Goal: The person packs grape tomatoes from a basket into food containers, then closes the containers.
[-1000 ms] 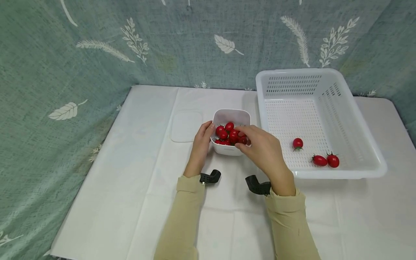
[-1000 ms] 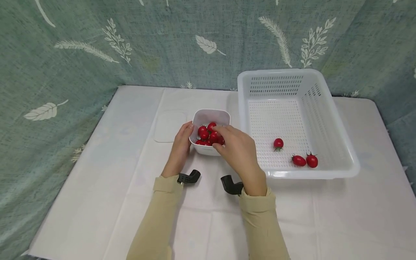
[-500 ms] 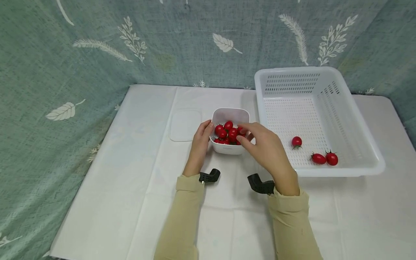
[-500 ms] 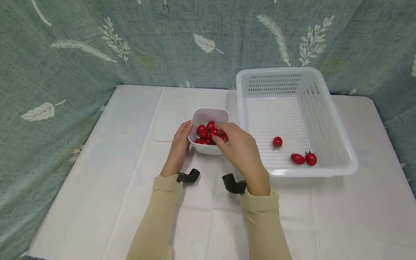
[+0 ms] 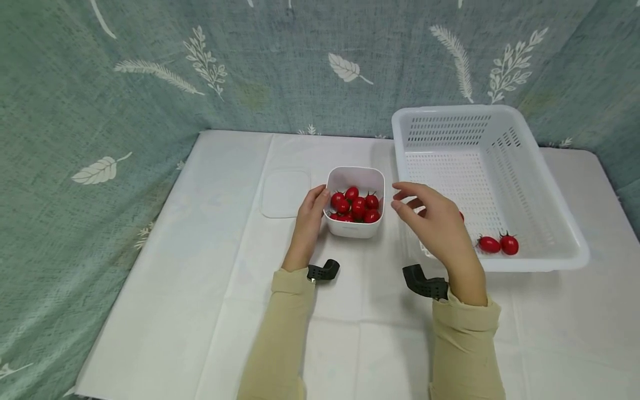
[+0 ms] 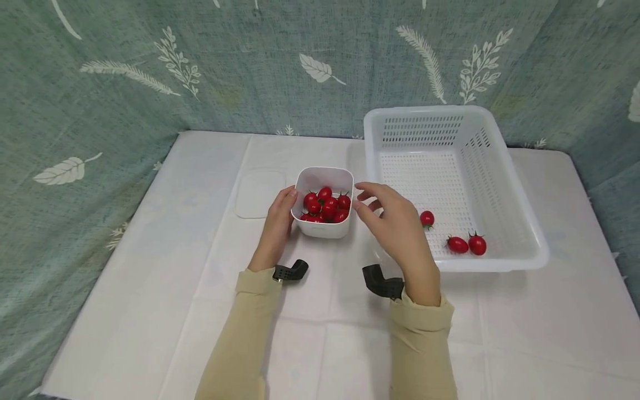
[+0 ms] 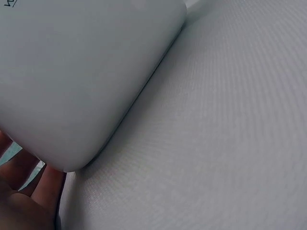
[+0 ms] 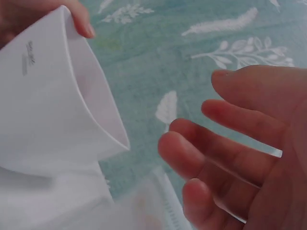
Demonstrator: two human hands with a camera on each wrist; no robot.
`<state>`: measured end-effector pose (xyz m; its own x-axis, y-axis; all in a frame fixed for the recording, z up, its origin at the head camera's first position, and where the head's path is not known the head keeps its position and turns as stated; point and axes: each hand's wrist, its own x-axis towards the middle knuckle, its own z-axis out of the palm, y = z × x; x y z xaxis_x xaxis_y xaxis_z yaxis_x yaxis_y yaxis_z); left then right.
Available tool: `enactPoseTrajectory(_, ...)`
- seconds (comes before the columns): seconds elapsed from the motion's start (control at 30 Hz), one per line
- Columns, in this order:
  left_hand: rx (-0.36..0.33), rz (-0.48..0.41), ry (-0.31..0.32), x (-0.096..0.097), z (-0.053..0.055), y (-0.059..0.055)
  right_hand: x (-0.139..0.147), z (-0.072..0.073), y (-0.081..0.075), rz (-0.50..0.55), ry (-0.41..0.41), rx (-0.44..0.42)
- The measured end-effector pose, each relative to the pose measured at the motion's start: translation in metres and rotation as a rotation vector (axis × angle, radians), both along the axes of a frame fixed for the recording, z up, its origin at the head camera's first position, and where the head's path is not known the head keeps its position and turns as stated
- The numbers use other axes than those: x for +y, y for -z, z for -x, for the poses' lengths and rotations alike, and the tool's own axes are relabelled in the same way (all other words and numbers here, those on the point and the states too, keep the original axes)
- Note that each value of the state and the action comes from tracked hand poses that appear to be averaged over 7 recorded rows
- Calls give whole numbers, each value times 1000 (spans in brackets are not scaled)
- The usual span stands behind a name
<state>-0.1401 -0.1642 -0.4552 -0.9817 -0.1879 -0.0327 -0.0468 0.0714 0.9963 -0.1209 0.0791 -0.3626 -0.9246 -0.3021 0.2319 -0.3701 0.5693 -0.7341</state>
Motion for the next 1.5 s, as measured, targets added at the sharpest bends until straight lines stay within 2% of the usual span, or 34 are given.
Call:
enactPoseTrajectory(0.2,-13,-8,-5,2,-2,2,12,-2,1,7,44,-19)
enactPoseTrajectory(0.37,-5,-9,1,2,0,3,17,-6,2,-11,50,-8)
enactPoseTrajectory(0.57,10,-1,-3,0,3,0,29,-11,3,-91,52,1)
enactPoseTrajectory(0.77,-1,-17,4,3,4,2,54,-17,12,-197,80,60)
enactPoseTrajectory(0.9,15,-20,8,2,4,2,70,-20,14,-243,94,56)
enactPoseTrajectory(1.13,25,-54,5,-2,6,1,85,-10,13,-367,53,34)
enactPoseTrajectory(1.27,24,-61,19,0,6,-1,92,-3,14,-432,34,-29)
enactPoseTrajectory(1.5,26,-67,11,1,5,-1,98,11,18,-486,-24,-124)
